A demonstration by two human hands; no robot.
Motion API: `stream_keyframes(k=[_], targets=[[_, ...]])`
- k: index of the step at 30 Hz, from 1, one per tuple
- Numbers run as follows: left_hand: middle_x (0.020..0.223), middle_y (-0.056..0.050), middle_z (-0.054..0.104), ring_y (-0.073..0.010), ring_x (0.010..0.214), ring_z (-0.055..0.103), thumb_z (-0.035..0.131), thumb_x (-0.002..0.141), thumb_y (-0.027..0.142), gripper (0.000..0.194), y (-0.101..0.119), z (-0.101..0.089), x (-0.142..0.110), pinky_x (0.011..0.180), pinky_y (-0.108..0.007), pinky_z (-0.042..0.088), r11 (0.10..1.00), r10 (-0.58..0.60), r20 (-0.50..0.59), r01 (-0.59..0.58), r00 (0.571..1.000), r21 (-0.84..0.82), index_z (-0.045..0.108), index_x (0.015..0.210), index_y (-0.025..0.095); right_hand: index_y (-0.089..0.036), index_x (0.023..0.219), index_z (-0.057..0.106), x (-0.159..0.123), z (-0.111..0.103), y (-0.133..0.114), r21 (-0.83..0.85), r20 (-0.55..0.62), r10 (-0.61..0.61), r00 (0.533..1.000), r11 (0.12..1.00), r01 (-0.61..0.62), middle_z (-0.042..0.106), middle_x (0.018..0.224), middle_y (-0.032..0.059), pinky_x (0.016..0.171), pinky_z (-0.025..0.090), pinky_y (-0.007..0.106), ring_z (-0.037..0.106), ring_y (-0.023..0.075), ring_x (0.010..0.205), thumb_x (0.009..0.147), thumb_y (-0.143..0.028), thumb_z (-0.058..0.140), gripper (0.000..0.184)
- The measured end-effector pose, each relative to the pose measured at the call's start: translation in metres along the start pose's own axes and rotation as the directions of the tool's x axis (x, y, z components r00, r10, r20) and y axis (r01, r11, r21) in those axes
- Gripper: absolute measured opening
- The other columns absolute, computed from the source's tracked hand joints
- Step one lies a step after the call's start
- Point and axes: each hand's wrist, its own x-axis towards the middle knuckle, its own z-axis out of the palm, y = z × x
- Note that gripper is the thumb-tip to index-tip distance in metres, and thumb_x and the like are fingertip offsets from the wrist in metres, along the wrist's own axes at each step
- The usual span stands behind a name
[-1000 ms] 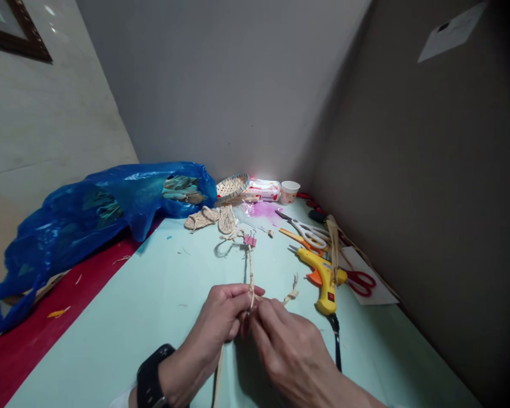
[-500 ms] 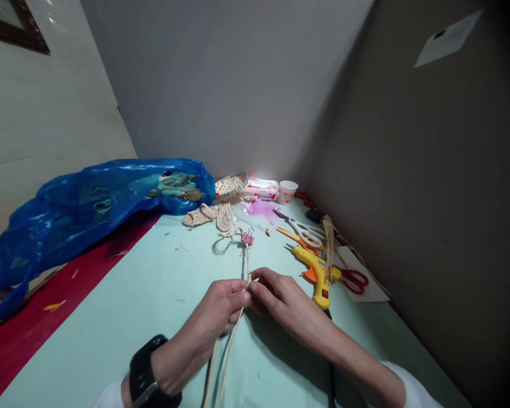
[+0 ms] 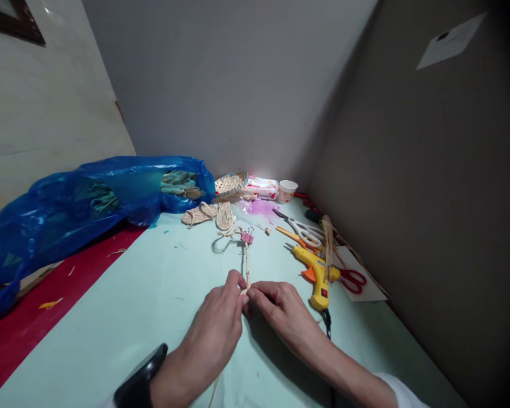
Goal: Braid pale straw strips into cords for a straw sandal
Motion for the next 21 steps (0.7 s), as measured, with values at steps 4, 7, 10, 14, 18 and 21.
stream_keyframes(k=[4, 7, 10, 14, 18, 21], targets=[[0.085, -0.006, 0.063, -0.0212, 0.076, 0.060, 0.029, 0.093, 0.014, 0.027, 0.003, -0.004, -0.003, 0.069, -0.033, 0.039, 0.958, 0.060, -0.004, -0.057, 0.998, 0.281, 0.055, 0.096, 0.022, -0.015, 0.060, 0.048, 0.000, 0.003, 0.004, -0.096, -0.094, -0.025, 0.995, 0.995, 0.016, 0.038, 0.053, -0.0040, 0.052, 0.022, 0.024, 0.031, 0.0087, 0.053, 0.091, -0.032, 0.042, 0.036], [0.086, -0.007, 0.064, -0.0233, 0.074, 0.062, 0.028, 0.092, 0.012, 0.032, 0.009, -0.006, -0.002, 0.066, -0.035, 0.039, 0.892, 0.047, -0.019, -0.034, 0.999, 0.450, 0.059, 0.089, 0.021, -0.015, 0.058, 0.044, 0.000, 0.003, 0.006, -0.149, -0.116, -0.044, 0.992, 0.989, 0.027, 0.030, 0.053, -0.0048, 0.051, 0.019, 0.025, 0.025, 0.0083, 0.053, 0.090, -0.030, 0.044, 0.035], [0.080, -0.006, 0.066, -0.0237, 0.070, 0.063, 0.028, 0.094, 0.015, 0.032, 0.012, -0.005, -0.004, 0.063, -0.035, 0.039, 0.898, 0.030, -0.017, -0.020, 0.999, 0.439, 0.059, 0.090, 0.021, -0.015, 0.059, 0.049, 0.001, 0.002, 0.005, -0.029, -0.083, -0.038, 0.996, 0.999, 0.035, 0.040, 0.053, -0.0034, 0.052, 0.024, 0.023, 0.033, 0.0088, 0.054, 0.090, -0.030, 0.043, 0.034], [0.076, -0.007, 0.068, -0.0249, 0.067, 0.065, 0.024, 0.096, 0.022, 0.034, 0.011, 0.001, -0.009, 0.061, -0.036, 0.041, 0.917, 0.029, -0.027, -0.015, 0.999, 0.398, 0.057, 0.090, 0.021, -0.014, 0.064, 0.056, 0.004, -0.001, 0.002, 0.251, -0.051, -0.059, 0.997, 0.965, 0.070, 0.056, 0.064, 0.0009, 0.062, 0.034, 0.023, 0.046, 0.0123, 0.063, 0.089, -0.028, 0.044, 0.031], [0.077, -0.008, 0.069, -0.0275, 0.068, 0.066, 0.025, 0.096, 0.022, 0.034, 0.010, 0.008, -0.015, 0.062, -0.039, 0.045, 0.878, 0.038, -0.006, -0.030, 0.999, 0.477, 0.059, 0.094, 0.021, -0.015, 0.062, 0.054, 0.003, -0.002, 0.002, 0.366, -0.058, -0.032, 0.998, 0.929, 0.051, 0.046, 0.061, -0.0019, 0.060, 0.031, 0.023, 0.039, 0.0111, 0.062, 0.088, -0.029, 0.048, 0.030], [0.080, -0.009, 0.070, -0.0272, 0.070, 0.067, 0.027, 0.095, 0.020, 0.034, 0.011, 0.018, -0.019, 0.066, -0.041, 0.048, 0.846, 0.060, 0.015, -0.059, 0.998, 0.530, 0.059, 0.105, 0.018, -0.015, 0.059, 0.050, 0.001, 0.000, 0.003, 0.419, -0.046, 0.011, 0.999, 0.908, 0.009, 0.034, 0.058, -0.0040, 0.056, 0.026, 0.023, 0.030, 0.0095, 0.059, 0.088, -0.032, 0.051, 0.033]])
